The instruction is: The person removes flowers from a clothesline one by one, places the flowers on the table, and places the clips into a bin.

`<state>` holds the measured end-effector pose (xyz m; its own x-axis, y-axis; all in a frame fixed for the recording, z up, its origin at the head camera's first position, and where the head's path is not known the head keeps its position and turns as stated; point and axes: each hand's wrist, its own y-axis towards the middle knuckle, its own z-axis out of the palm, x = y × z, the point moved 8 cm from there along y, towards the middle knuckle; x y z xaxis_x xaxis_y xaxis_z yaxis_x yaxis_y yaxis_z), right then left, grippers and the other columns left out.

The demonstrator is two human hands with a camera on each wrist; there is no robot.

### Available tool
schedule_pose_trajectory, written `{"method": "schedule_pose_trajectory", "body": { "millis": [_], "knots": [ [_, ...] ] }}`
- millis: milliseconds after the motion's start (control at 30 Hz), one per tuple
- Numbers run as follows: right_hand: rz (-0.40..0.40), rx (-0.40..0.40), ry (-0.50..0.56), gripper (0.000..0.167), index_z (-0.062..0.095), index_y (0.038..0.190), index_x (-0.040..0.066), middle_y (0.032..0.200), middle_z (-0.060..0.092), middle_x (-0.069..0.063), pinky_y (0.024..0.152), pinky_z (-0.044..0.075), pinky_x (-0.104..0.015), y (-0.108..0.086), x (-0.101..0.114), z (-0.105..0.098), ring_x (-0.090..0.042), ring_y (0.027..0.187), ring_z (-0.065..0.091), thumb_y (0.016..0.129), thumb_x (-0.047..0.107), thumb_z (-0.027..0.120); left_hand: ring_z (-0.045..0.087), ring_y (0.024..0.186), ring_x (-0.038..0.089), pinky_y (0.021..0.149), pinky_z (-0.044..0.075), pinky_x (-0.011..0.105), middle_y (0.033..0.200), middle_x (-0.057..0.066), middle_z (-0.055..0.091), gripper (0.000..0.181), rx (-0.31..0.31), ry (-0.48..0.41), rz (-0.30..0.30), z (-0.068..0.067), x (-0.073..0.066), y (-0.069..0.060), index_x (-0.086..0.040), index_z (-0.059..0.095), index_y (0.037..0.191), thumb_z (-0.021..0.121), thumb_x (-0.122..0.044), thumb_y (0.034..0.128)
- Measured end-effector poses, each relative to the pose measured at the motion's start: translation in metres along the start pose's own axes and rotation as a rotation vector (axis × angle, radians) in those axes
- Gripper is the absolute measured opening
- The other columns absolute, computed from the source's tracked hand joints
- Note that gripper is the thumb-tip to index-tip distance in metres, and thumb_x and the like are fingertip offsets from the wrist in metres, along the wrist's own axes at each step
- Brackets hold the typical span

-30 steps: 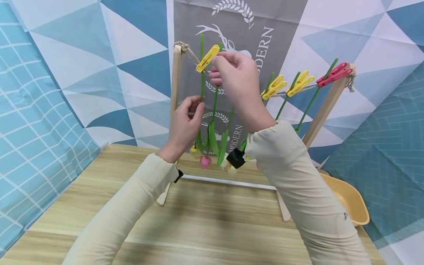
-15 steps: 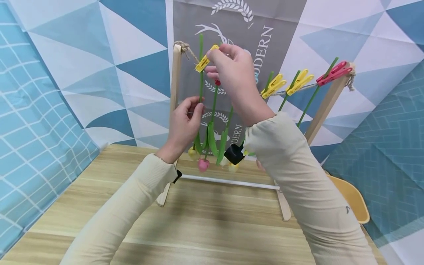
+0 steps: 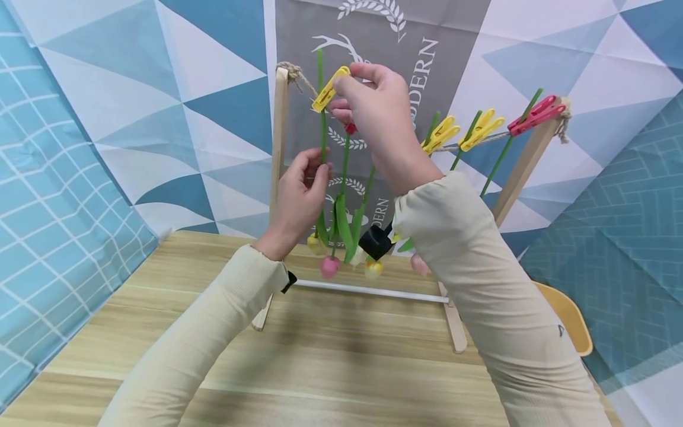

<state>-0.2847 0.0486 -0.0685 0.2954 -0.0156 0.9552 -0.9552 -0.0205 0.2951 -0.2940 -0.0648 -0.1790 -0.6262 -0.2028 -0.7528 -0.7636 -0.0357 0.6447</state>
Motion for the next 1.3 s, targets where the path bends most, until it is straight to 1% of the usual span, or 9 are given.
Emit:
{"method": "schedule_pose_trajectory", "body": {
  "millis": [267,400,500,600,700,867,1000,1200,1300],
  "knots": [
    [0.010,0.001,0.005,0.036,0.054,0.125,0.004,0.114,0.065,-0.008,0.080,0.052,-0.022,0.0022,0.0013,0.0028,-0.021,0.095,0.065,0.090,0.012,0.061,0.060,0.085,0.013,0.078,0.051,0.025,0.101,0.013,0.061,0.027,-0.025,-0.049,0.017,-0.0027,-0.0032,0.0025,0.001,0.053,0.119,0.047,-0.014,0.0976],
    [0.003,-0.003,-0.010,0.036,0.056,0.123,0.003,0.111,0.066,-0.008,0.079,0.053,-0.022,0.0023,0.0026,0.0028,-0.018,0.089,0.066,0.090,0.014,0.062,0.058,0.081,0.007,0.081,0.053,0.034,0.100,0.014,0.060,0.025,-0.034,-0.081,0.028,-0.0026,-0.0033,0.0030,0.003,0.053,0.116,0.046,-0.012,0.0977],
    [0.004,-0.014,-0.038,0.032,0.060,0.118,0.003,0.106,0.067,-0.008,0.074,0.053,-0.022,0.0024,0.0034,0.0018,-0.015,0.081,0.065,0.088,0.015,0.064,0.058,0.081,0.011,0.079,0.052,0.035,0.101,0.014,0.060,0.024,-0.039,-0.097,0.038,-0.0024,-0.0032,0.0034,0.004,0.053,0.115,0.046,-0.011,0.0977],
    [0.012,-0.025,-0.072,0.028,0.064,0.111,0.004,0.101,0.068,-0.007,0.069,0.051,-0.023,0.0028,0.0037,0.0001,-0.014,0.076,0.065,0.087,0.017,0.066,0.059,0.083,0.020,0.078,0.052,0.031,0.103,0.015,0.059,0.023,-0.039,-0.103,0.043,-0.0016,-0.0025,0.0036,0.005,0.052,0.114,0.045,-0.010,0.0978],
    [0.015,-0.029,-0.109,0.027,0.066,0.108,0.004,0.100,0.069,-0.006,0.070,0.052,-0.023,0.0035,0.0039,-0.0014,-0.014,0.077,0.066,0.085,0.019,0.068,0.058,0.082,0.022,0.075,0.051,0.028,0.101,0.014,0.059,0.023,-0.033,-0.098,0.041,-0.0006,-0.0018,0.0037,0.005,0.051,0.115,0.044,-0.010,0.0981],
    [0.008,-0.026,-0.129,0.028,0.066,0.110,0.004,0.104,0.069,-0.008,0.076,0.053,-0.023,0.0050,0.0043,-0.0022,-0.015,0.079,0.067,0.086,0.019,0.067,0.055,0.077,0.010,0.072,0.049,0.024,0.108,0.013,0.058,0.024,-0.026,-0.116,0.044,0.0003,-0.0033,0.0041,0.006,0.048,0.117,0.042,-0.009,0.0985],
    [-0.014,-0.022,-0.148,0.028,0.067,0.110,0.005,0.105,0.069,-0.008,0.076,0.053,-0.023,0.0047,0.0048,-0.0023,-0.015,0.080,0.068,0.086,0.019,0.067,0.054,0.078,0.006,0.072,0.048,0.020,0.113,0.011,0.057,0.024,-0.022,-0.144,0.041,0.0008,-0.0041,0.0042,0.006,0.048,0.117,0.040,-0.008,0.0987],
    [-0.046,-0.020,-0.176,0.025,0.068,0.109,0.005,0.104,0.070,-0.007,0.076,0.053,-0.024,0.0027,0.0059,-0.0016,-0.015,0.082,0.068,0.088,0.018,0.065,0.049,0.071,0.014,0.067,0.044,0.022,0.090,0.000,0.053,0.024,-0.010,-0.217,0.035,0.0017,-0.0031,0.0049,0.004,0.048,0.115,0.038,-0.012,0.1003],
    [-0.046,-0.028,-0.179,0.024,0.069,0.108,0.005,0.103,0.070,-0.006,0.076,0.053,-0.024,0.0022,0.0062,-0.0019,-0.015,0.084,0.068,0.088,0.018,0.065,0.043,0.066,0.014,0.062,0.039,0.023,0.081,-0.001,0.047,0.025,-0.003,-0.235,0.047,0.0020,-0.0043,0.0055,0.005,0.047,0.114,0.036,-0.013,0.1010]
  ]
}}
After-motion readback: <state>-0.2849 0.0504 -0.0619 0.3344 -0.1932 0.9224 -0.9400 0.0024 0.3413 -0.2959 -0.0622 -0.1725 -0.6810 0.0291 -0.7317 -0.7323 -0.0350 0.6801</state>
